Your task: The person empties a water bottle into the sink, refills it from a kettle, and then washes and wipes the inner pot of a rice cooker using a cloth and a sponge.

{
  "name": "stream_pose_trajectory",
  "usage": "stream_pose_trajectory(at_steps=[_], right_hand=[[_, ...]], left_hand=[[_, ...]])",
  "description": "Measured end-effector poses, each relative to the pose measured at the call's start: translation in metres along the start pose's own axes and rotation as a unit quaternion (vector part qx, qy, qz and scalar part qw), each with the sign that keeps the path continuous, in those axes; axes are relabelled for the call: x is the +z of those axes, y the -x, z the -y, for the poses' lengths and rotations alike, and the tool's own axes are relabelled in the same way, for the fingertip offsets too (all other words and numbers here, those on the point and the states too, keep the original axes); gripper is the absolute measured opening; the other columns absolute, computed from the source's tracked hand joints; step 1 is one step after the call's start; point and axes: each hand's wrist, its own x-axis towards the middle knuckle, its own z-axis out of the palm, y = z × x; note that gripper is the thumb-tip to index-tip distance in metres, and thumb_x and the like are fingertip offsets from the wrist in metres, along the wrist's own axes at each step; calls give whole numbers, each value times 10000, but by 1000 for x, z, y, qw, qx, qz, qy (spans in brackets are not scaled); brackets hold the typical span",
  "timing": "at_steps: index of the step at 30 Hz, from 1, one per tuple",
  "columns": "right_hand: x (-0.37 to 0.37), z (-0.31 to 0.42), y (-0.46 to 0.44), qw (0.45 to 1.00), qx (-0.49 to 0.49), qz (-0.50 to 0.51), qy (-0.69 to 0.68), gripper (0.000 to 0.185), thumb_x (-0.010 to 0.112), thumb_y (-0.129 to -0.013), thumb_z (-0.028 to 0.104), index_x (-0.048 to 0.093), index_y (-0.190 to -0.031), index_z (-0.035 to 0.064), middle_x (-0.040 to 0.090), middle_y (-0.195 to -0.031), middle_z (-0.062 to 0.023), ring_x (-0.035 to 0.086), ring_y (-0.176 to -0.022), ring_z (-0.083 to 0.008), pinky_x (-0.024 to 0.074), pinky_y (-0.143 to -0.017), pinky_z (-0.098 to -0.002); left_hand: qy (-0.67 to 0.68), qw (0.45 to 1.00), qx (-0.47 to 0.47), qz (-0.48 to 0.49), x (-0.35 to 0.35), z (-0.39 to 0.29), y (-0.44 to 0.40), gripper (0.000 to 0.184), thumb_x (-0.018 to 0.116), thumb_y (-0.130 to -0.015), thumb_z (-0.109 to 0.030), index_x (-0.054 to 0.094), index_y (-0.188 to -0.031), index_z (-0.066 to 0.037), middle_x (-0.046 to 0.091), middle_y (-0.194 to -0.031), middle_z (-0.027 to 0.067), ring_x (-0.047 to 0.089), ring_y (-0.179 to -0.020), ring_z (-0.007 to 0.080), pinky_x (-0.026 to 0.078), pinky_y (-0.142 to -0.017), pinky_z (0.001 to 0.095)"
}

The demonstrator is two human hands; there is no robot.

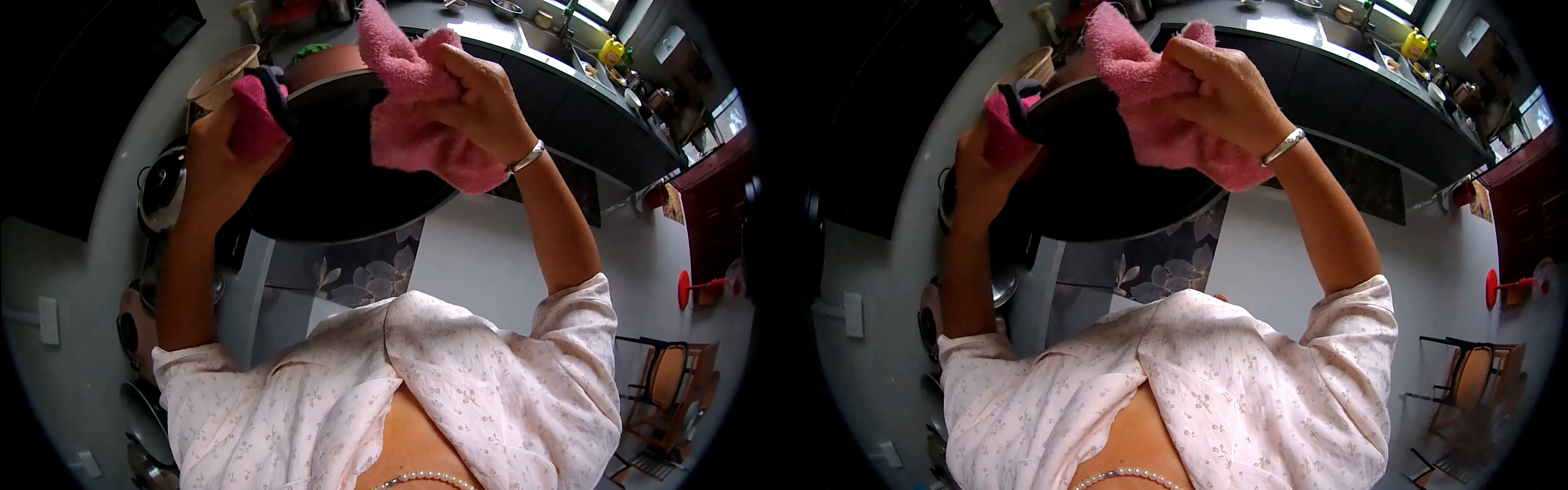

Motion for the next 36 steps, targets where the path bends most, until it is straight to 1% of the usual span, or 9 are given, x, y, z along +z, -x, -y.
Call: stream_pose_trajectory(at_steps=[2, 5, 10, 15, 22, 25, 30, 34, 36], right_hand=[[4, -7, 8, 998, 41, -46, -28, 416, 793, -703, 216, 598, -1050, 93, 633, -813, -115, 631, -696, -249, 522, -644, -329], [48, -47, 58, 938, 200, -163, -232, 345, 728, -797, 166, 587, -1083, 32, 666, -880, -61, 627, -741, -145, 528, -665, -322], [120, -41, 157, 837, 479, 11, -265, 371, 561, -931, 357, 673, -876, 8, 650, -758, -42, 555, -697, -122, 458, -627, -252], [85, -5, 134, 632, 453, -180, -602, 405, 571, -933, 359, 558, -1119, 1, 648, -1003, -108, 650, -823, -160, 554, -721, -262], [132, -10, 35, 809, 348, -136, -454, 222, 577, -870, 83, 593, -1079, 11, 645, -1027, -113, 622, -959, -213, 501, -795, -303], [159, 29, 43, 990, 112, 24, -83, 218, 593, -812, 167, 642, -989, 49, 646, -916, -169, 614, -866, -340, 485, -811, -407], [173, 26, 94, 945, 11, 270, -186, 284, 545, -840, 258, 637, -1046, 86, 625, -1084, -157, 595, -1003, -325, 448, -917, -376], [135, 4, 77, 928, 183, 311, 91, 345, 542, -856, 218, 613, -1156, 65, 601, -1199, -157, 580, -1106, -266, 439, -950, -340], [171, -46, 87, 886, -22, 279, 369, 374, 495, -865, 168, 567, -1229, 115, 635, -1145, -123, 618, -1038, -229, 469, -901, -316]], left_hand=[[26, 999, -30, -27, 4, -2, 12, 389, 774, -685, -85, 623, -1041, -39, 673, -880, 100, 652, -821, 185, 497, -748, 304], [181, 964, -136, -138, 9, 13, 27, 339, 759, -712, -68, 627, -1022, -28, 678, -916, 68, 638, -856, 153, 480, -784, 282], [237, 912, -254, -217, 20, 28, 43, 258, 728, -723, -27, 621, -958, -30, 648, -899, 31, 599, -812, 127, 465, -774, 266], [280, 898, -267, -211, 37, 25, 56, 207, 665, -736, 15, 579, -913, -49, 581, -846, 0, 541, -758, 103, 446, -723, 249], [299, 917, -256, -70, 72, -19, 76, 218, 656, -692, 10, 580, -888, -48, 554, -767, -22, 514, -700, 76, 415, -692, 227], [294, 927, -227, -54, 71, -33, 75, 229, 652, -683, 20, 583, -892, -47, 566, -786, -14, 528, -719, 78, 423, -697, 230], [348, 880, -284, -151, 54, -23, 83, 233, 647, -688, 29, 585, -898, -49, 578, -809, -4, 534, -725, 81, 439, -705, 233], [320, 871, -320, -191, 59, -8, 103, 222, 640, -695, 31, 581, -891, -55, 564, -789, -15, 523, -704, 76, 435, -685, 230], [337, 860, -333, -189, 52, -18, 94, 221, 639, -695, 27, 581, -892, -54, 565, -789, -15, 522, -706, 76, 431, -684, 228]])
